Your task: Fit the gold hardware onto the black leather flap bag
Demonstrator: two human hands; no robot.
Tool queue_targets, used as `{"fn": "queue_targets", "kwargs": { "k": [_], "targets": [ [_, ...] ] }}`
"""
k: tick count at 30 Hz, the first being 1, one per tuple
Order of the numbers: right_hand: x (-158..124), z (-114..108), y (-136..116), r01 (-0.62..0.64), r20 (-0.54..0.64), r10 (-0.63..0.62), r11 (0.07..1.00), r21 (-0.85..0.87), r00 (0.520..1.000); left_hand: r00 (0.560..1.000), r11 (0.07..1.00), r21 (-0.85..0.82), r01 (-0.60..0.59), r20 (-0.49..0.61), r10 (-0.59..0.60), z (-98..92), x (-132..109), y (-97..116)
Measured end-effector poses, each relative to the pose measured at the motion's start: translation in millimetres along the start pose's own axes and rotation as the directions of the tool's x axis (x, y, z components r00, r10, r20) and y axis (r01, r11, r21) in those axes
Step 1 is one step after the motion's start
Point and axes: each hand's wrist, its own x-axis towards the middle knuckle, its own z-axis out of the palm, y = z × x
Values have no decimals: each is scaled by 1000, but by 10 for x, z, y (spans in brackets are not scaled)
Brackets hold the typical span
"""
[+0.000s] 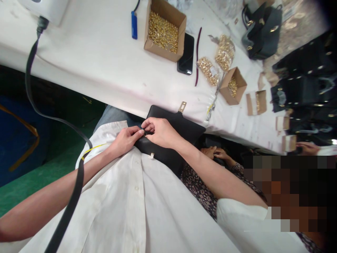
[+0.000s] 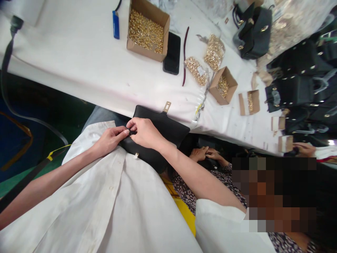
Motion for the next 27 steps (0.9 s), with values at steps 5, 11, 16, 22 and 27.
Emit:
{"fn": "queue_targets", "kwargs": {
  "k": [5,11,16,22,27],
  "targets": [
    [-15,-51,2,-7,24,6,1000,20,1000,1000,999,-32,2,-17,-2,43,18,-6],
    [28,-83,4,-18,23,17,999,43,1000,999,998,-55,11,-29,-13,62,47,-10],
    [47,-114,15,-63,62,59,995,74,996,999,999,-47,7,-34,-9,66,51,-5],
    [56,-128,25,-83,57,79,994,70,995,999,1000,-25,-4,-54,3,80,40,13],
    [65,-151,7,-73,61,71,997,37,996,998,1000,-18,-5,-70,4,99,36,32]
  ]
}}
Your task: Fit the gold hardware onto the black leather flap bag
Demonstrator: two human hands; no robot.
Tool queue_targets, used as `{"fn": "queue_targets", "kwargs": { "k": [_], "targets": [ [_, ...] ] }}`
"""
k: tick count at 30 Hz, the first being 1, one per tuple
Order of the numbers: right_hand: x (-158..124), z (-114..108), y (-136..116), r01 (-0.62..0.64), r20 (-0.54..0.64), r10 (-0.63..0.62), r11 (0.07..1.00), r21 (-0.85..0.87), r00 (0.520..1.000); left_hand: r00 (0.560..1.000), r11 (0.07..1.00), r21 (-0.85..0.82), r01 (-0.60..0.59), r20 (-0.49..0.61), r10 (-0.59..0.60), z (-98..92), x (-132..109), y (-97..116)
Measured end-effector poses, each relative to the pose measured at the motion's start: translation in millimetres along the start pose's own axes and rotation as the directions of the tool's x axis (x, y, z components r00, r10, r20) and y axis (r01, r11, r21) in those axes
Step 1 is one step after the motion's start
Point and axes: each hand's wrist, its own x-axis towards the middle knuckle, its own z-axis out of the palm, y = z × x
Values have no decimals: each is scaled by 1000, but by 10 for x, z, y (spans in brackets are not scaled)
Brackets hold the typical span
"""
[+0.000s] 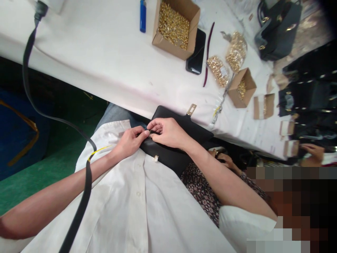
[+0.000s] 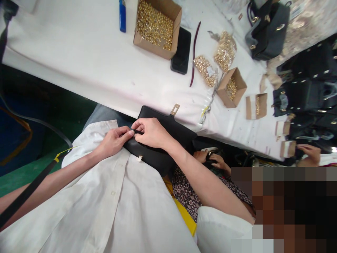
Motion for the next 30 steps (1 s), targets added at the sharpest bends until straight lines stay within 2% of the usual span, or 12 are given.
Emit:
{"fn": "queue_targets", "kwargs": {
  "k": [16,22,30],
  "targets": [
    [38,-23,-25,-32,-17,31,999,-37,999,1000,999,-14,31,-3,-31,-12,3,12],
    [50,-38,-27,-41,9,41,999,-21,999,998,998,-61,-2,58,6,-62,-13,-41],
    [38,24,59,-52,8,52,998,17,999,996,998,-41,-49,69,51,-65,-31,-85]
  ]
}}
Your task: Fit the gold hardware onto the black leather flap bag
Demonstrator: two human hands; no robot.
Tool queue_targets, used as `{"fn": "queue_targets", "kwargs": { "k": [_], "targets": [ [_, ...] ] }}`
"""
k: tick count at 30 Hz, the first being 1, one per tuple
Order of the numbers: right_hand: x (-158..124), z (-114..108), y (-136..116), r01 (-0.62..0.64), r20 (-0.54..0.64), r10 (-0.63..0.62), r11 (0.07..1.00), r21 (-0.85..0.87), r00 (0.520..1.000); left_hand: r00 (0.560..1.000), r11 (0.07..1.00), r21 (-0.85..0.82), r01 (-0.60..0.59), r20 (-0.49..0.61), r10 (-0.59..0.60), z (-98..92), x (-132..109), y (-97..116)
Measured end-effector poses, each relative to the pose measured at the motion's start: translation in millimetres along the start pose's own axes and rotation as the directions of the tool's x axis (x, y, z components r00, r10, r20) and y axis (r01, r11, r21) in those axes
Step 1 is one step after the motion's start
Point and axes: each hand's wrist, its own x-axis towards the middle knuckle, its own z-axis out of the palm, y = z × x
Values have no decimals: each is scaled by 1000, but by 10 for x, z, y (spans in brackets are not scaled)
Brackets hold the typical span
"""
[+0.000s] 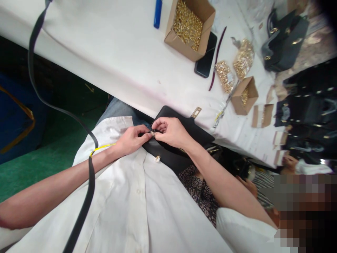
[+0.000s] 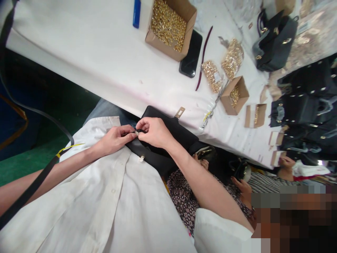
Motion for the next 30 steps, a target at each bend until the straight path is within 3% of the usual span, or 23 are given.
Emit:
{"fn": "queue_targets", "kwargs": {
  "k": [4,9,15,23,30],
  "targets": [
    [-9,6,-13,16,11,-16,1000,3,1000,1000,998,48,-30,3,30,-11,-27,70],
    [-32,-25,-70,29,22,-29,1000,13,999,998,994,103,25,-63,-18,38,-49,140],
    [-38,-113,-149,0,124,1,1000,-3,992,994,980,197,-18,-102,39,95,-24,155],
    [-18,-96,-199,19,64,-13,996,-92,998,993,977,210,-21,-108,44,87,-24,253],
    [-26,-85,-162,13,58,-10,999,-53,998,995,981,193,19,-101,0,87,-16,297]
  ]
}}
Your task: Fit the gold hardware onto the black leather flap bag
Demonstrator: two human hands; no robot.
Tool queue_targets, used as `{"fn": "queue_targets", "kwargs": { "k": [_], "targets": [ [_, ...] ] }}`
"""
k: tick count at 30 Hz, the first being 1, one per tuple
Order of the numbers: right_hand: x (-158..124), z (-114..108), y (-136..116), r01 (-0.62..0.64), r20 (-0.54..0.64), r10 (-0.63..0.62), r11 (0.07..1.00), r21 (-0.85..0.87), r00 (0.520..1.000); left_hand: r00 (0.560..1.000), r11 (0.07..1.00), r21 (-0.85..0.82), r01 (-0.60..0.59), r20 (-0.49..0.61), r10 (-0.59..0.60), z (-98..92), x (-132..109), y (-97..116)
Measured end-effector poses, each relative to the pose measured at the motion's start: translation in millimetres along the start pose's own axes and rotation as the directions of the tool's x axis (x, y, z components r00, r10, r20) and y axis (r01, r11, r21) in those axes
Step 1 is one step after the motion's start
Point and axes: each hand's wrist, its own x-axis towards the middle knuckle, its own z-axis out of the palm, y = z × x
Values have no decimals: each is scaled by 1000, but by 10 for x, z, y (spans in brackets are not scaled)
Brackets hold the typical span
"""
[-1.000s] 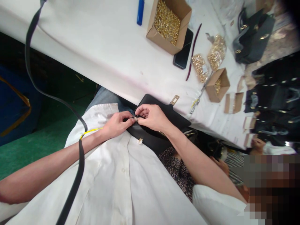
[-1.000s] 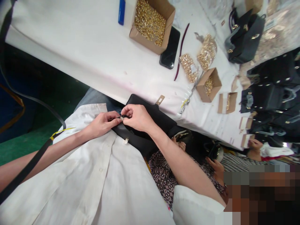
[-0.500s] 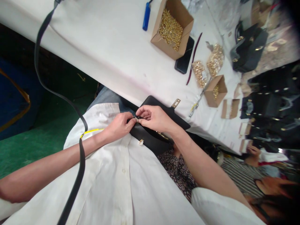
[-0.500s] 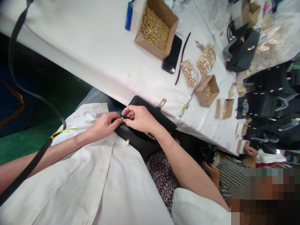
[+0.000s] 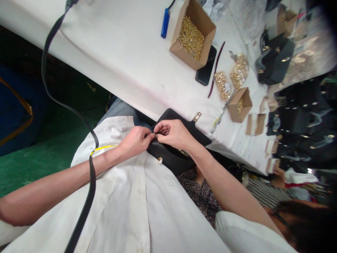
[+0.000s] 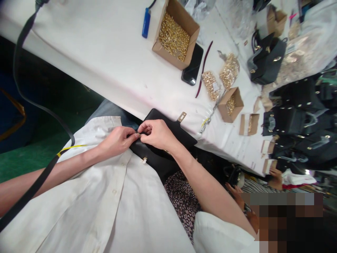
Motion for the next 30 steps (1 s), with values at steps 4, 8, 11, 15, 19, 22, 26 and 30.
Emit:
{"fn": "queue_targets", "kwargs": {
  "k": [4,8,11,15,19,22,26,30],
  "targets": [
    [-27,7,9,-10,-37,9,1000,-8,999,999,999,7,49,-13,-49,-18,2,64],
    [-55,37,-6,-6,-71,6,1000,-5,997,997,997,-5,79,-25,-79,-47,0,100],
    [-70,66,-6,-10,-72,12,1000,23,997,989,987,-73,146,-5,-146,-59,-25,89],
    [-91,89,3,-11,-64,13,999,40,998,988,978,-143,151,-3,-153,-42,-84,22],
    [-93,106,28,-4,-67,7,999,45,998,992,982,-146,122,43,-117,-22,-128,-46],
    [-78,133,56,-15,-54,19,998,68,998,992,980,-157,122,48,-115,-13,-140,-76],
    [-56,161,68,-43,-39,46,995,86,998,989,972,-187,145,30,-142,-6,-128,-113],
    [-56,140,38,-47,-60,49,998,40,997,990,962,-233,142,39,-137,-4,-96,-149]
  ]
}}
